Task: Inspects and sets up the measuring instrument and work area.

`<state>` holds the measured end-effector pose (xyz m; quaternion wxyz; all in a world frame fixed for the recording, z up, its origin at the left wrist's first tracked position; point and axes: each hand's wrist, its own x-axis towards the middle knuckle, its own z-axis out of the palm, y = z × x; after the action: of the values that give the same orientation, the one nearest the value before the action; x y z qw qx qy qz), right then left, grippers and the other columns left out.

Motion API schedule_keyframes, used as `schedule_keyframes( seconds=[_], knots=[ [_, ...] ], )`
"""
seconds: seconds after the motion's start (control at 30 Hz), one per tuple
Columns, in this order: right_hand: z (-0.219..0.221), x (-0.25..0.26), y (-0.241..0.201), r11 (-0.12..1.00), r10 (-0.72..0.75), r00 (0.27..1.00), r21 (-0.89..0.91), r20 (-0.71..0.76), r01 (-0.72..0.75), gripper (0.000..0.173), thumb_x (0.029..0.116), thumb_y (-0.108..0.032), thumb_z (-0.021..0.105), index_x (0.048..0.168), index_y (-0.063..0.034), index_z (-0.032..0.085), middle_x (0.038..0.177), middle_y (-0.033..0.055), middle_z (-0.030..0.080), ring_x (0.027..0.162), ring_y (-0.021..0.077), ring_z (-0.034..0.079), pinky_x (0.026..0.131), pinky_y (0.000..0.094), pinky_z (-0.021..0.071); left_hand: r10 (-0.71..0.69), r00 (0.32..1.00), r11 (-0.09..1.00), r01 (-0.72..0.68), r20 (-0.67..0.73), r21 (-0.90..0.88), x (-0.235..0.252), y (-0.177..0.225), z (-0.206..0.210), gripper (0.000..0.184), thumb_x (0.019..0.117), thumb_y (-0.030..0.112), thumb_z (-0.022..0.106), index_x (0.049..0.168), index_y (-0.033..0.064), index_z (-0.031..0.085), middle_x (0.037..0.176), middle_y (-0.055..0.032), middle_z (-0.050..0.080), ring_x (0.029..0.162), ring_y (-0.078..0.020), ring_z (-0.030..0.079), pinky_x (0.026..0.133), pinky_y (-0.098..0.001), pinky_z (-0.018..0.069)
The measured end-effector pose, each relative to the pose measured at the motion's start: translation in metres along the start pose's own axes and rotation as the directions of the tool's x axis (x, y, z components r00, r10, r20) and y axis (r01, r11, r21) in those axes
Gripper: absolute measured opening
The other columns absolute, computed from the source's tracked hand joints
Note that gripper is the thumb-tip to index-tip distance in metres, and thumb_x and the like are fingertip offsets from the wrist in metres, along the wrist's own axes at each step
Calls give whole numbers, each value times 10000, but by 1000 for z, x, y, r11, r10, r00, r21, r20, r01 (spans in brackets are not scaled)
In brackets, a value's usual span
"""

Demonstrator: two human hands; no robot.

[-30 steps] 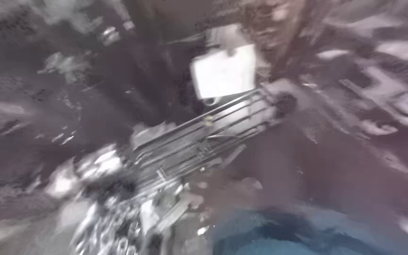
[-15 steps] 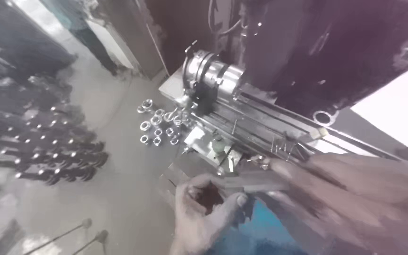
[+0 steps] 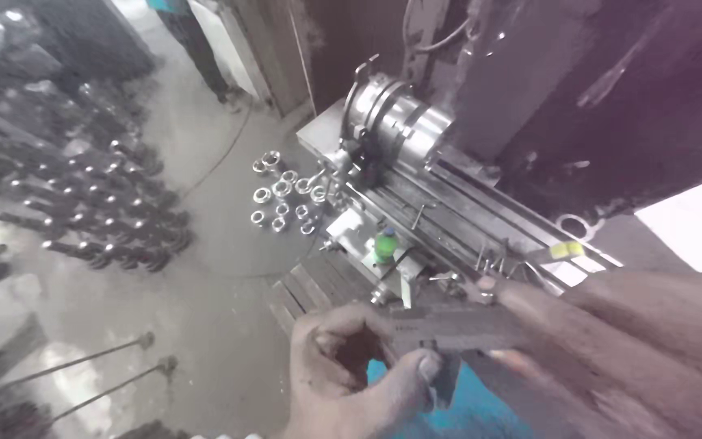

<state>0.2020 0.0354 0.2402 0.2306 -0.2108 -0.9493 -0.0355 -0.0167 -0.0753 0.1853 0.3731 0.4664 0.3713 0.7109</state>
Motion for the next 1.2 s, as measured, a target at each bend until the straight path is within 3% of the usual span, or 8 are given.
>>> schedule_keyframes(
  seconds=[0.33, 0.47, 0.63, 0.77, 1.2],
  knots=[
    [-5, -2, -5, 1000, -17, 999, -19, -31, 16, 417, 1026, -518, 518, 1253, -215, 694, 695, 62, 573, 538, 224, 514, 475, 388, 372, 14, 1000, 1000, -14, -3, -1, -7, 3, 3, 71, 922, 116, 743, 928, 71, 687, 799, 35, 733, 669, -16, 685, 599, -182, 594],
    [-6, -6, -6, 1000, -25, 999, -19, -46, 25, 376, 1018, -480, 551, 1249, -217, 690, 723, 60, 595, 568, 218, 538, 499, 382, 399, 36, 999, 999, -35, -13, 38, -11, 3, 4, 61, 919, 111, 738, 963, 103, 696, 849, 65, 734, 716, 14, 675, 637, -154, 582],
    [-7, -5, -12, 999, -31, 998, -41, -46, 29, 388, 1019, -484, 549, 1232, -197, 699, 699, 62, 582, 550, 220, 523, 486, 379, 379, 33, 999, 999, -33, -7, 19, -14, 4, 2, 61, 922, 106, 738, 952, 72, 697, 823, 38, 739, 690, -6, 683, 608, -167, 589],
    [-6, -7, -13, 998, -43, 997, -44, -56, 40, 339, 1011, -451, 578, 1230, -220, 693, 723, 53, 601, 562, 208, 544, 498, 374, 412, 56, 998, 996, -55, -26, 69, -17, 4, 2, 69, 912, 103, 741, 965, 112, 698, 860, 78, 733, 735, 17, 678, 653, -150, 585],
    [-5, -3, -20, 997, -63, 994, -55, -87, 58, 399, 1020, -512, 531, 1239, -219, 690, 683, 43, 560, 524, 198, 493, 462, 357, 353, 21, 999, 999, -19, -42, 42, -23, 9, 0, 57, 911, 112, 746, 941, 100, 698, 815, 63, 734, 669, 0, 682, 587, -161, 589]
  ],
)
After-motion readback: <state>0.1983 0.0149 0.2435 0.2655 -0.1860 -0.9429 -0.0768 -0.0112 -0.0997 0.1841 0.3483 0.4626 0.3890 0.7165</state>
